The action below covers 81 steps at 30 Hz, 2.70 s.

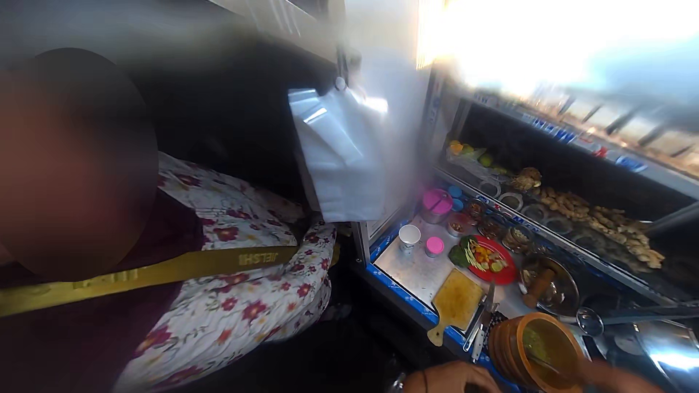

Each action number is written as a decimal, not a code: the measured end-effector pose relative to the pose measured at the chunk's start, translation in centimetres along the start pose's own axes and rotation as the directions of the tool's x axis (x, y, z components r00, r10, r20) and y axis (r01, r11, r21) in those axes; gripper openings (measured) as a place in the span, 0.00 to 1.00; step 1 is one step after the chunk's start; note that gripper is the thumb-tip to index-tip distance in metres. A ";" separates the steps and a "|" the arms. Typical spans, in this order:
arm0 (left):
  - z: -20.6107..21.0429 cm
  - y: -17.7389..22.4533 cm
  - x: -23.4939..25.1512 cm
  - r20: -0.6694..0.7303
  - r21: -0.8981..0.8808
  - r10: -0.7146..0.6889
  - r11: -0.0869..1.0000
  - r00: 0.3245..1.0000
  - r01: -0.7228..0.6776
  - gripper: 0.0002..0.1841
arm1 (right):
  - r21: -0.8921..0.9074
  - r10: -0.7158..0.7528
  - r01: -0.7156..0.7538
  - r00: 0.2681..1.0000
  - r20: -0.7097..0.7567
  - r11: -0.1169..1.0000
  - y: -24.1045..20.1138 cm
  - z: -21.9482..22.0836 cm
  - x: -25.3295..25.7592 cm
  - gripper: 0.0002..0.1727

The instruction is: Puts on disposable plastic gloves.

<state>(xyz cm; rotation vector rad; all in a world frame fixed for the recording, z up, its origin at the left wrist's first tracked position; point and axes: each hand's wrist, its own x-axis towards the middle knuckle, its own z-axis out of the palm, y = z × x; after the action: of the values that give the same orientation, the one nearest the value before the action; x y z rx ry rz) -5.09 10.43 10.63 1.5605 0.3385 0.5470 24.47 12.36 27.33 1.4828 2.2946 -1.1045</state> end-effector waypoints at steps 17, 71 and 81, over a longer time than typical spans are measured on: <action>1.1 -0.9 -1.9 -0.456 0.011 -0.319 0.931 0.831 0.364 0.18 | -0.175 0.143 -0.197 0.949 -0.282 0.965 -14.5 -18.9 42.1 0.31; 5.4 0.0 -3.8 -0.842 -0.540 -0.288 0.455 0.457 -0.708 0.26 | 0.361 -0.027 0.303 0.797 -0.604 0.882 -9.0 20.9 9.1 0.12; 5.1 0.2 -3.5 -0.847 -0.515 -0.238 0.591 0.476 -0.621 0.30 | 0.213 -0.104 0.331 0.727 -0.679 0.919 -10.0 20.8 9.3 0.13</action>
<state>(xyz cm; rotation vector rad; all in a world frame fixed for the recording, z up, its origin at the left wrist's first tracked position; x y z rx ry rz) -5.37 4.25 10.38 0.2776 0.5517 1.5062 6.84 2.61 12.64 2.0285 2.9391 -1.2006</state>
